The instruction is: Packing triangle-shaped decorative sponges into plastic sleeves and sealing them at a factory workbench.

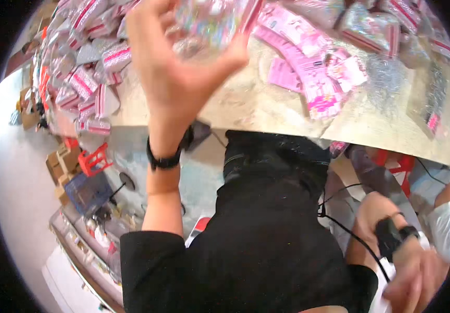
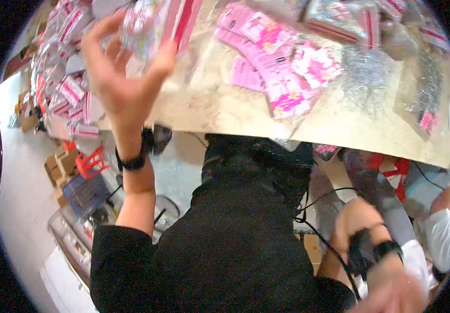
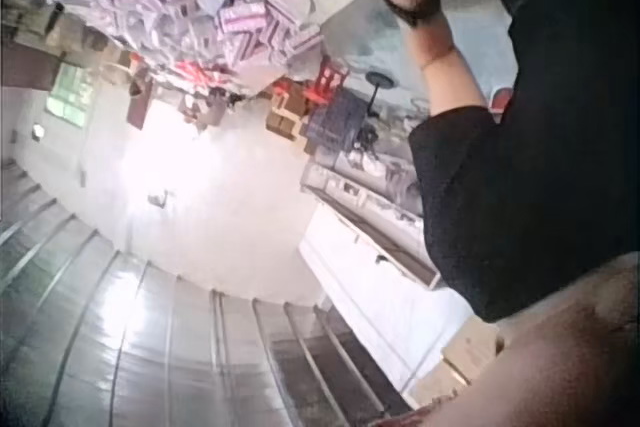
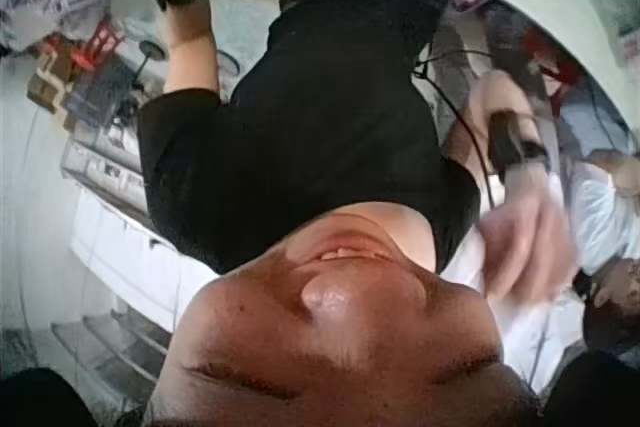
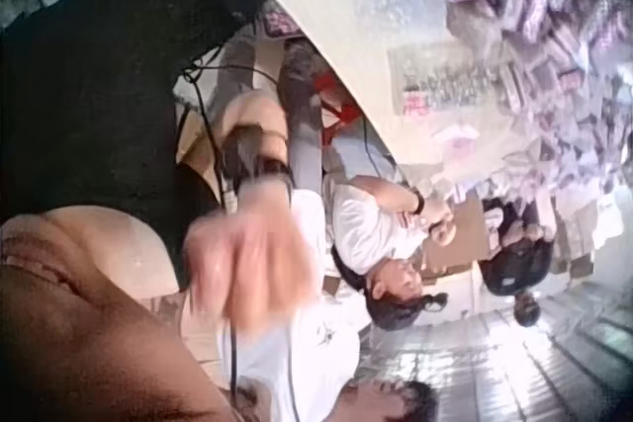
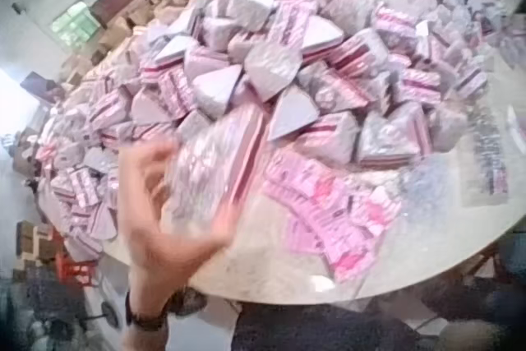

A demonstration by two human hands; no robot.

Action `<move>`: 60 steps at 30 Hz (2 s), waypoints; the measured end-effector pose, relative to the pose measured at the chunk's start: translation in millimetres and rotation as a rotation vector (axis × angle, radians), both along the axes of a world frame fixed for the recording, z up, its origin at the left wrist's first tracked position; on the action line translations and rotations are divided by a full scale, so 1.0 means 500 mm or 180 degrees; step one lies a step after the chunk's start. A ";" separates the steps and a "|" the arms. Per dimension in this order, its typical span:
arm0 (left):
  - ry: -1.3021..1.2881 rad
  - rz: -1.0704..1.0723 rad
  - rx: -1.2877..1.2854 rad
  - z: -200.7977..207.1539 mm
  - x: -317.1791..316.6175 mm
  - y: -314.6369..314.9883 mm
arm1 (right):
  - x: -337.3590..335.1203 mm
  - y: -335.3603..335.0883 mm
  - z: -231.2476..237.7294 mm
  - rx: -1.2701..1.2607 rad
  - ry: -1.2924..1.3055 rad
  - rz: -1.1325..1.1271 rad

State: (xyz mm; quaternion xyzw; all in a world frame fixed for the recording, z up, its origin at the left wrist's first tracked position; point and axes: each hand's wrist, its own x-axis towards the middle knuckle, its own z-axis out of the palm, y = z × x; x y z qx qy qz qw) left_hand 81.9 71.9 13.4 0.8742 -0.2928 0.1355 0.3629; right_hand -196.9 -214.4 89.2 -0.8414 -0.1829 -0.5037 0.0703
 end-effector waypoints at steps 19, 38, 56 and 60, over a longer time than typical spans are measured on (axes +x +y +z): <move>0.1713 -0.1014 0.0509 -0.063 -0.123 -0.015 | 0.128 0.013 -0.313 0.1625 0.3062 -0.0874; 0.1421 -0.1497 0.0980 -0.010 -0.110 -0.045 | 0.119 -0.326 -0.266 0.1973 0.2789 -0.2093; 0.0808 -0.1065 0.0485 -0.013 -0.082 0.033 | 0.106 -0.223 -0.213 0.1905 0.1331 -0.1471; 0.0830 -0.0745 0.0292 -0.040 -0.092 0.037 | 0.159 -0.018 -0.223 0.3302 0.2210 0.0122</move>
